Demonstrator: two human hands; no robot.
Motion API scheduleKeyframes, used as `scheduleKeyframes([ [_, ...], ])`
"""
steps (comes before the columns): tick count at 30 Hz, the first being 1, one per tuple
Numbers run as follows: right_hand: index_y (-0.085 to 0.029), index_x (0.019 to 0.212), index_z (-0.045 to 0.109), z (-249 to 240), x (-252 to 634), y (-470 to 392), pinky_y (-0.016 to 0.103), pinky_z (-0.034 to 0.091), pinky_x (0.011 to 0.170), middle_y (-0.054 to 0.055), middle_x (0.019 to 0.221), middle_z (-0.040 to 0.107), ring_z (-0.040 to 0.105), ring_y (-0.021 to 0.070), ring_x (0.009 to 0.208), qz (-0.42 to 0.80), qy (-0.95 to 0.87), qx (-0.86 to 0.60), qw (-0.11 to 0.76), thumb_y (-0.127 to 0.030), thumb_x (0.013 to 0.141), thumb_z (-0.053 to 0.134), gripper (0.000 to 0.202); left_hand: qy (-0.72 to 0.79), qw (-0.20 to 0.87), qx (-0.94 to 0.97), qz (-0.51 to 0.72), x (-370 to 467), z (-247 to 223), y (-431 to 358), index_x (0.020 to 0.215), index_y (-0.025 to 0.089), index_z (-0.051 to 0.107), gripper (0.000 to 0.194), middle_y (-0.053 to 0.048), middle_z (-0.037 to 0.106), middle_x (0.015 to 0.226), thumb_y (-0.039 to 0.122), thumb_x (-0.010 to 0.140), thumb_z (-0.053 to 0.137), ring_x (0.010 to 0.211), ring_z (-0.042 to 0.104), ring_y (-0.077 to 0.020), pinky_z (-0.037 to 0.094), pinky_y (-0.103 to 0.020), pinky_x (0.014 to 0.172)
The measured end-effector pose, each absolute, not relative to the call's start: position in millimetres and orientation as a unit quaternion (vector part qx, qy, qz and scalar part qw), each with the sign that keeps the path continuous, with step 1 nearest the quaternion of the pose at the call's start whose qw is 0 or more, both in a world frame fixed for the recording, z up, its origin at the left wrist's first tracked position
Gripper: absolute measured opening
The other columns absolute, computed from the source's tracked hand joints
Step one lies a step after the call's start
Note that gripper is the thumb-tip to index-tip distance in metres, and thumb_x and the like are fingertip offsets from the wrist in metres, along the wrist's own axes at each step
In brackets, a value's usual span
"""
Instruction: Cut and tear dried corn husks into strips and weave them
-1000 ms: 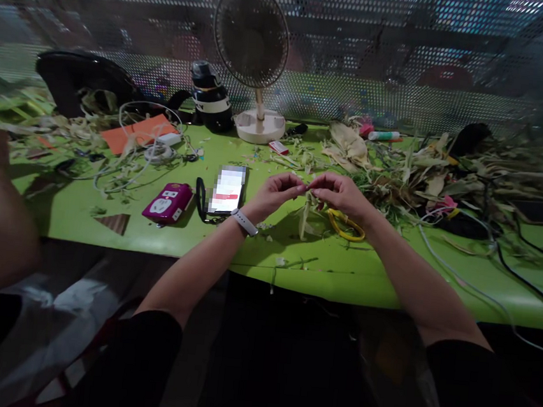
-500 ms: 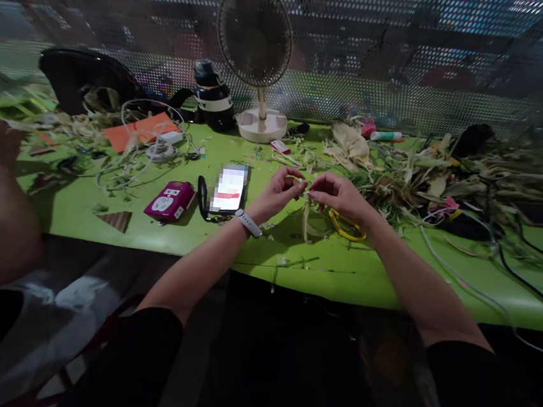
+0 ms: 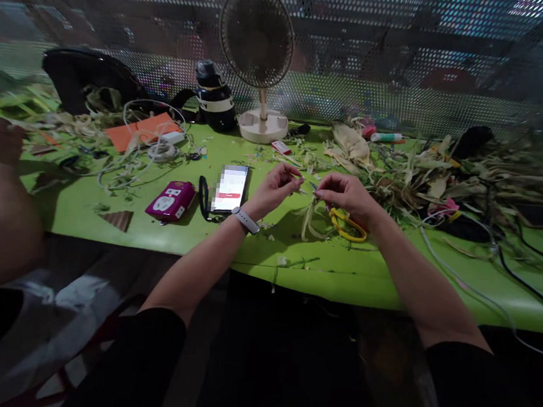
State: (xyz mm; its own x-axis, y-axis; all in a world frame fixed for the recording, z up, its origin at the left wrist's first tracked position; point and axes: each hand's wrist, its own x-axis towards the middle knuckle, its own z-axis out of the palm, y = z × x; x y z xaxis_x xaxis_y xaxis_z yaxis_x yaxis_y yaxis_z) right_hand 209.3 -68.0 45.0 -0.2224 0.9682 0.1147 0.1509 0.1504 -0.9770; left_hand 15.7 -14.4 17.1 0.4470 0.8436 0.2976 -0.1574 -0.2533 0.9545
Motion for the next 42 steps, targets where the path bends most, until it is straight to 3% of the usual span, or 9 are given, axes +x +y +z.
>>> scheduleKeyframes([
  [6, -0.015, 0.074, 0.06, 47.8, 210.4, -68.6, 0.023, 0.043, 0.046, -0.003, 0.06, 0.055, 0.047, 0.0072, 0.05, 0.454, -0.617, -0.463, 0.445, -0.038, 0.068, 0.079, 0.031, 0.27, 0.527, 0.711, 0.379, 8.3, 26.6, -16.3, 0.091, 0.016, 0.063, 0.013, -0.001, 0.062, 0.076, 0.025, 0.083, 0.06, 0.072, 0.058, -0.0114, 0.044, -0.024, 0.069],
  [9, -0.016, 0.073, 0.059, 44.3, 205.7, -68.3, 0.022, 0.042, 0.045, -0.003, 0.06, 0.054, 0.046, 0.0072, 0.05, 0.457, -0.618, -0.465, 0.438, -0.039, 0.067, 0.08, 0.031, 0.238, 0.532, 0.747, 0.319, 10.9, 25.8, -22.2, 0.086, 0.014, 0.065, 0.023, -0.002, 0.061, 0.075, 0.036, 0.086, 0.059, 0.07, 0.056, -0.0111, 0.042, -0.024, 0.065],
  [12, -0.017, 0.075, 0.06, 42.2, 203.2, -67.3, 0.023, 0.042, 0.046, -0.002, 0.063, 0.057, 0.047, 0.0084, 0.052, 0.451, -0.622, -0.469, 0.435, -0.042, 0.068, 0.078, 0.031, 0.214, 0.556, 0.748, 0.293, 15.3, 20.9, -25.0, 0.08, 0.013, 0.064, 0.033, 0.001, 0.054, 0.066, 0.047, 0.08, 0.067, 0.06, 0.046, -0.0077, 0.036, -0.022, 0.057],
  [15, -0.017, 0.082, 0.062, 45.2, 207.1, -67.6, 0.026, 0.043, 0.051, 0.0, 0.068, 0.059, 0.049, 0.0104, 0.055, 0.398, -0.65, -0.489, 0.425, -0.043, 0.073, 0.073, 0.03, 0.213, 0.592, 0.719, 0.294, 16.8, 17.9, -23.2, 0.075, 0.013, 0.062, 0.04, 0.002, 0.054, 0.066, 0.051, 0.072, 0.073, 0.061, 0.045, -0.0071, 0.035, -0.022, 0.059],
  [21, -0.016, 0.079, 0.067, 57.5, 221.9, -71.5, 0.028, 0.04, 0.064, 0.003, 0.072, 0.063, 0.053, 0.0143, 0.067, 0.323, -0.757, -0.481, 0.302, -0.043, 0.079, 0.067, 0.027, 0.231, 0.626, 0.673, 0.32, 13.4, 18.4, -19.8, 0.078, 0.014, 0.069, 0.035, 0.0, 0.062, 0.072, 0.046, 0.067, 0.079, 0.067, 0.05, -0.0079, 0.038, -0.023, 0.066],
  [33, -0.016, 0.079, 0.063, 44.4, 217.8, -62.7, 0.028, 0.038, 0.065, 0.004, 0.075, 0.063, 0.053, 0.0159, 0.07, 0.184, -0.814, -0.456, 0.311, -0.033, 0.087, 0.06, 0.019, 0.236, 0.648, 0.671, 0.271, 13.7, 14.3, -20.0, 0.064, 0.013, 0.067, 0.038, -0.001, 0.064, 0.068, 0.048, 0.06, 0.083, 0.069, 0.057, -0.0094, 0.043, -0.026, 0.072],
  [38, -0.018, 0.085, 0.063, 42.6, 213.0, -65.6, 0.036, 0.042, 0.08, 0.01, 0.09, 0.066, 0.057, 0.0239, 0.09, -0.014, -0.805, -0.466, 0.366, -0.032, 0.091, 0.056, 0.016, 0.278, 0.659, 0.599, 0.36, 18.8, 15.3, -20.9, 0.063, 0.014, 0.065, 0.039, 0.004, 0.055, 0.058, 0.046, 0.057, 0.085, 0.054, 0.045, -0.0036, 0.033, -0.019, 0.054],
  [42, -0.018, 0.082, 0.063, 40.0, 205.4, -74.2, 0.032, 0.041, 0.07, 0.008, 0.08, 0.065, 0.057, 0.0206, 0.077, -0.094, -0.807, -0.476, 0.336, -0.034, 0.093, 0.051, 0.023, 0.32, 0.662, 0.519, 0.435, 20.3, 15.0, -17.8, 0.064, 0.014, 0.065, 0.038, 0.005, 0.051, 0.056, 0.044, 0.056, 0.086, 0.047, 0.036, -0.0013, 0.021, -0.018, 0.045],
])
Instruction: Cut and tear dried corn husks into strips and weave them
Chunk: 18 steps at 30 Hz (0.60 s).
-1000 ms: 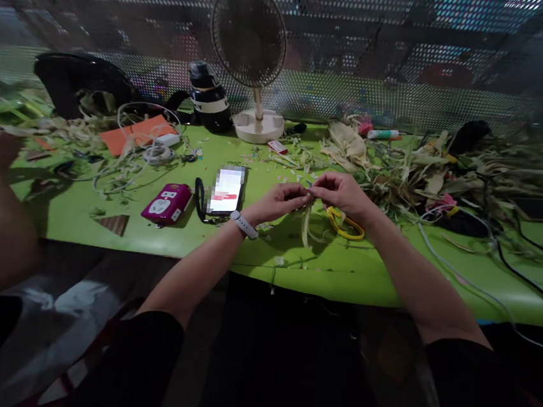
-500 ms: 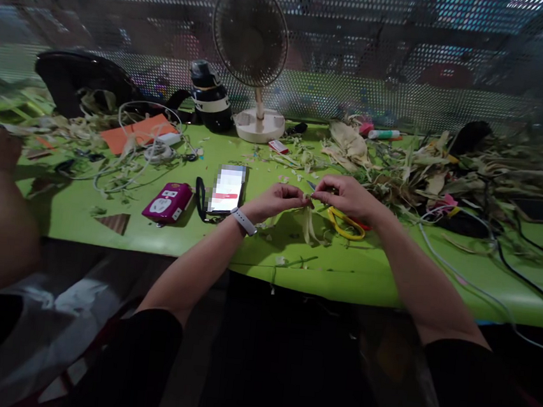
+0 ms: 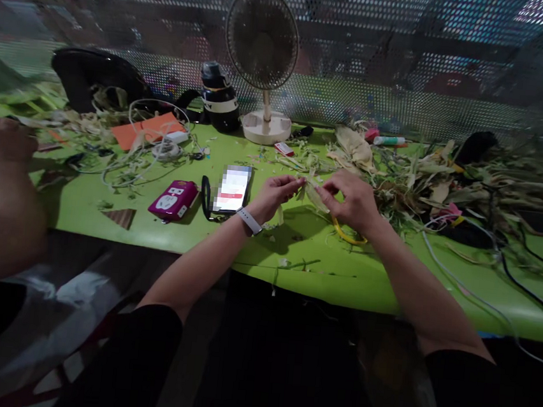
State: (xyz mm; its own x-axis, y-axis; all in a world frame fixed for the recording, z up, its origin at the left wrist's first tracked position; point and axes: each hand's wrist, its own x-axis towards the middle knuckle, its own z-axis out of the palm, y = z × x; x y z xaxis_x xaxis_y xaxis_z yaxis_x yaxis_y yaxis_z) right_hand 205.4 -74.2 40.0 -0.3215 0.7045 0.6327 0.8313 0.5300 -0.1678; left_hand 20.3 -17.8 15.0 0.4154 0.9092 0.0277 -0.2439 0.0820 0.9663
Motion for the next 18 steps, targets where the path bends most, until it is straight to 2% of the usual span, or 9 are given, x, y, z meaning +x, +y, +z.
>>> scheduleKeyframes([
  [3, -0.016, 0.086, 0.066, 31.9, 199.1, -76.6, 0.031, 0.038, 0.065, 0.01, 0.083, 0.067, 0.057, 0.0212, 0.077, -0.122, -0.823, -0.485, 0.268, -0.041, 0.092, 0.055, 0.028, 0.334, 0.672, 0.479, 0.455, 20.2, 15.9, -17.5, 0.066, 0.014, 0.066, 0.034, 0.005, 0.051, 0.056, 0.04, 0.056, 0.087, 0.045, 0.033, -0.0009, 0.019, -0.018, 0.043],
  [6, -0.016, 0.088, 0.067, 25.1, 195.0, -75.2, 0.032, 0.037, 0.066, 0.01, 0.087, 0.069, 0.057, 0.0214, 0.079, -0.131, -0.831, -0.489, 0.232, -0.037, 0.094, 0.052, 0.027, 0.324, 0.695, 0.47, 0.437, 20.8, 17.0, -19.9, 0.07, 0.014, 0.069, 0.032, 0.004, 0.054, 0.059, 0.037, 0.057, 0.087, 0.046, 0.035, -0.0009, 0.021, -0.017, 0.043],
  [9, -0.017, 0.087, 0.068, 23.0, 194.9, -73.2, 0.031, 0.036, 0.067, 0.009, 0.086, 0.07, 0.058, 0.0201, 0.078, -0.111, -0.834, -0.485, 0.238, -0.031, 0.097, 0.046, 0.028, 0.307, 0.705, 0.497, 0.402, 21.7, 16.6, -22.3, 0.072, 0.014, 0.071, 0.029, 0.003, 0.057, 0.063, 0.035, 0.059, 0.086, 0.048, 0.035, -0.0008, 0.019, -0.018, 0.043],
  [18, -0.018, 0.085, 0.066, 25.1, 198.3, -71.7, 0.03, 0.037, 0.068, 0.009, 0.083, 0.067, 0.056, 0.0201, 0.077, -0.033, -0.83, -0.487, 0.27, -0.032, 0.096, 0.047, 0.026, 0.322, 0.691, 0.498, 0.413, 21.6, 16.8, -22.0, 0.071, 0.015, 0.071, 0.023, 0.004, 0.052, 0.057, 0.035, 0.069, 0.08, 0.048, 0.035, -0.0021, 0.02, -0.019, 0.044],
])
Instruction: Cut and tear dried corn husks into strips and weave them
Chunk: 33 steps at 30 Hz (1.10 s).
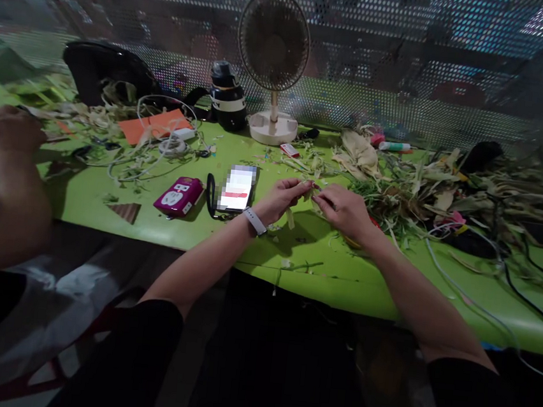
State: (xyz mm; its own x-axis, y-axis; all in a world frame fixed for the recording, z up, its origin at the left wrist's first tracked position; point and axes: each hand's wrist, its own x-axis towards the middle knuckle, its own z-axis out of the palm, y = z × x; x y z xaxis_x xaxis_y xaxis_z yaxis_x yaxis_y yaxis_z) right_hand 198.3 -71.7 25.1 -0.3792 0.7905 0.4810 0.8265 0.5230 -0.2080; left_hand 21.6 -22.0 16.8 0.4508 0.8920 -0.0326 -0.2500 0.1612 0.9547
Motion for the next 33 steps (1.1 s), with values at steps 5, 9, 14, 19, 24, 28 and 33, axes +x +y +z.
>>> scheduleKeyframes([
  [5, -0.019, 0.077, 0.061, 28.1, 201.0, -70.5, 0.029, 0.036, 0.066, 0.005, 0.075, 0.063, 0.052, 0.0173, 0.071, 0.027, -0.826, -0.48, 0.294, -0.032, 0.092, 0.049, 0.023, 0.33, 0.683, 0.506, 0.41, 20.8, 20.5, -22.4, 0.065, 0.013, 0.067, 0.026, 0.003, 0.056, 0.058, 0.035, 0.07, 0.08, 0.047, 0.036, -0.0016, 0.021, -0.02, 0.044],
  [9, -0.019, 0.073, 0.059, 32.2, 204.7, -69.5, 0.028, 0.034, 0.064, 0.004, 0.071, 0.059, 0.049, 0.0158, 0.067, 0.075, -0.82, -0.478, 0.304, -0.031, 0.088, 0.052, 0.02, 0.335, 0.684, 0.508, 0.402, 20.0, 21.5, -21.3, 0.069, 0.013, 0.067, 0.033, 0.0, 0.064, 0.066, 0.042, 0.064, 0.083, 0.048, 0.043, -0.0012, 0.025, -0.018, 0.043],
  [14, -0.018, 0.071, 0.058, 39.5, 206.4, -70.8, 0.027, 0.033, 0.062, 0.002, 0.068, 0.056, 0.046, 0.0139, 0.063, 0.142, -0.823, -0.472, 0.283, -0.03, 0.084, 0.054, 0.018, 0.325, 0.693, 0.502, 0.402, 18.2, 22.3, -20.5, 0.073, 0.013, 0.068, 0.038, -0.001, 0.068, 0.07, 0.045, 0.06, 0.085, 0.051, 0.049, -0.0019, 0.029, -0.016, 0.043],
  [19, -0.018, 0.069, 0.057, 45.4, 208.2, -72.5, 0.027, 0.032, 0.059, -0.001, 0.062, 0.052, 0.044, 0.0117, 0.059, 0.199, -0.826, -0.454, 0.267, -0.029, 0.083, 0.055, 0.018, 0.33, 0.696, 0.487, 0.413, 16.5, 25.7, -21.8, 0.075, 0.014, 0.068, 0.031, 0.001, 0.067, 0.069, 0.038, 0.064, 0.084, 0.051, 0.048, -0.0011, 0.031, -0.015, 0.046],
  [24, -0.017, 0.071, 0.057, 51.7, 211.7, -75.7, 0.026, 0.031, 0.057, -0.003, 0.061, 0.05, 0.042, 0.0103, 0.057, 0.279, -0.811, -0.455, 0.238, -0.031, 0.083, 0.056, 0.018, 0.325, 0.694, 0.482, 0.426, 16.7, 26.4, -21.4, 0.074, 0.013, 0.067, 0.028, 0.002, 0.064, 0.066, 0.036, 0.067, 0.083, 0.05, 0.047, -0.0007, 0.03, -0.015, 0.044],
  [28, -0.017, 0.071, 0.058, 54.0, 211.5, -78.6, 0.025, 0.033, 0.056, -0.003, 0.061, 0.05, 0.043, 0.0104, 0.057, 0.347, -0.8, -0.442, 0.21, -0.036, 0.084, 0.056, 0.023, 0.315, 0.695, 0.482, 0.431, 16.6, 25.7, -20.5, 0.072, 0.013, 0.067, 0.027, 0.002, 0.062, 0.064, 0.035, 0.067, 0.082, 0.048, 0.044, -0.0004, 0.028, -0.015, 0.043],
  [33, -0.017, 0.075, 0.061, 49.6, 207.8, -74.9, 0.03, 0.042, 0.069, 0.004, 0.077, 0.063, 0.054, 0.0158, 0.072, 0.218, -0.761, -0.5, 0.35, -0.03, 0.079, 0.059, 0.013, 0.324, 0.713, 0.477, 0.398, 16.1, 26.2, -21.4, 0.077, 0.014, 0.07, 0.021, 0.001, 0.064, 0.068, 0.029, 0.068, 0.081, 0.051, 0.045, -0.0008, 0.032, -0.015, 0.046],
])
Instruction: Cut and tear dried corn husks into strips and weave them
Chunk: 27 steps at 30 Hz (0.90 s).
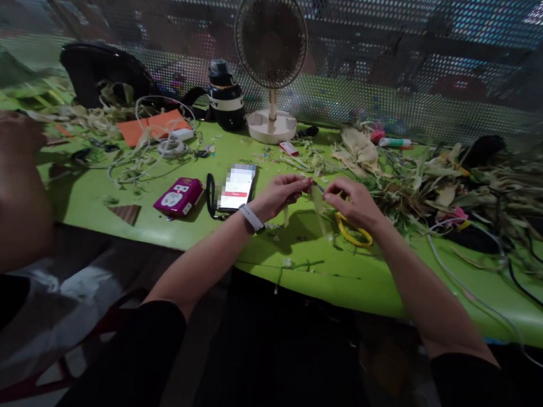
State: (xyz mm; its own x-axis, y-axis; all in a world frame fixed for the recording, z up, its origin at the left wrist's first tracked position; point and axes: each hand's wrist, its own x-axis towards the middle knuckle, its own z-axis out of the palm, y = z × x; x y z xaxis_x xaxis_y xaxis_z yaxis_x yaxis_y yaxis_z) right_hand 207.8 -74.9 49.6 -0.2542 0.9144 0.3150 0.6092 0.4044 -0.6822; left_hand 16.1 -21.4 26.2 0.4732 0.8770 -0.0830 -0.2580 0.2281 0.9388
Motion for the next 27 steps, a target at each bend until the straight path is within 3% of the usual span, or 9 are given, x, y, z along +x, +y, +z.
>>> scheduleKeyframes([
  [2, -0.018, 0.083, 0.062, 45.6, 206.4, -70.9, 0.033, 0.044, 0.077, 0.006, 0.087, 0.066, 0.058, 0.0179, 0.081, 0.214, -0.726, -0.511, 0.406, -0.024, 0.077, 0.057, 0.01, 0.325, 0.733, 0.457, 0.384, 16.9, 25.9, -21.5, 0.081, 0.014, 0.071, 0.018, 0.001, 0.065, 0.07, 0.028, 0.071, 0.079, 0.054, 0.05, -0.0016, 0.035, -0.014, 0.049],
  [4, -0.017, 0.092, 0.063, 40.6, 205.0, -66.9, 0.034, 0.046, 0.08, 0.006, 0.092, 0.068, 0.06, 0.0183, 0.085, 0.283, -0.705, -0.506, 0.41, -0.022, 0.077, 0.053, 0.018, 0.324, 0.748, 0.438, 0.38, 18.0, 25.5, -21.6, 0.082, 0.014, 0.072, 0.016, 0.001, 0.065, 0.069, 0.027, 0.073, 0.076, 0.056, 0.052, -0.0021, 0.036, -0.014, 0.049],
  [8, -0.017, 0.099, 0.063, 30.7, 202.9, -61.8, 0.033, 0.049, 0.073, 0.004, 0.085, 0.067, 0.06, 0.017, 0.077, 0.364, -0.674, -0.499, 0.405, -0.031, 0.079, 0.058, 0.024, 0.316, 0.749, 0.437, 0.385, 19.4, 25.6, -22.5, 0.081, 0.014, 0.071, 0.015, 0.003, 0.06, 0.062, 0.024, 0.072, 0.077, 0.053, 0.05, -0.002, 0.034, -0.013, 0.046],
  [13, -0.016, 0.085, 0.065, 26.9, 203.8, -61.6, 0.028, 0.045, 0.062, 0.0, 0.068, 0.062, 0.055, 0.0131, 0.062, 0.375, -0.67, -0.492, 0.411, -0.038, 0.074, 0.068, 0.025, 0.291, 0.725, 0.485, 0.393, 18.0, 24.1, -22.1, 0.088, 0.015, 0.072, 0.024, 0.005, 0.054, 0.058, 0.031, 0.071, 0.079, 0.048, 0.043, -0.0009, 0.027, -0.014, 0.043],
  [21, -0.016, 0.079, 0.065, 35.0, 203.5, -65.0, 0.029, 0.044, 0.062, 0.002, 0.067, 0.064, 0.055, 0.014, 0.061, 0.339, -0.668, -0.5, 0.436, -0.045, 0.077, 0.068, 0.029, 0.307, 0.694, 0.526, 0.384, 17.3, 21.2, -20.6, 0.068, 0.015, 0.064, 0.03, 0.005, 0.046, 0.052, 0.039, 0.067, 0.081, 0.046, 0.035, -0.0019, 0.02, -0.018, 0.043],
  [27, -0.017, 0.074, 0.062, 39.9, 207.3, -64.2, 0.028, 0.042, 0.06, 0.0, 0.061, 0.059, 0.052, 0.0123, 0.058, 0.319, -0.641, -0.52, 0.466, -0.04, 0.077, 0.067, 0.023, 0.294, 0.696, 0.543, 0.367, 14.7, 22.9, -20.6, 0.066, 0.016, 0.065, 0.033, 0.007, 0.036, 0.05, 0.043, 0.063, 0.083, 0.044, 0.024, -0.002, 0.012, -0.02, 0.042],
])
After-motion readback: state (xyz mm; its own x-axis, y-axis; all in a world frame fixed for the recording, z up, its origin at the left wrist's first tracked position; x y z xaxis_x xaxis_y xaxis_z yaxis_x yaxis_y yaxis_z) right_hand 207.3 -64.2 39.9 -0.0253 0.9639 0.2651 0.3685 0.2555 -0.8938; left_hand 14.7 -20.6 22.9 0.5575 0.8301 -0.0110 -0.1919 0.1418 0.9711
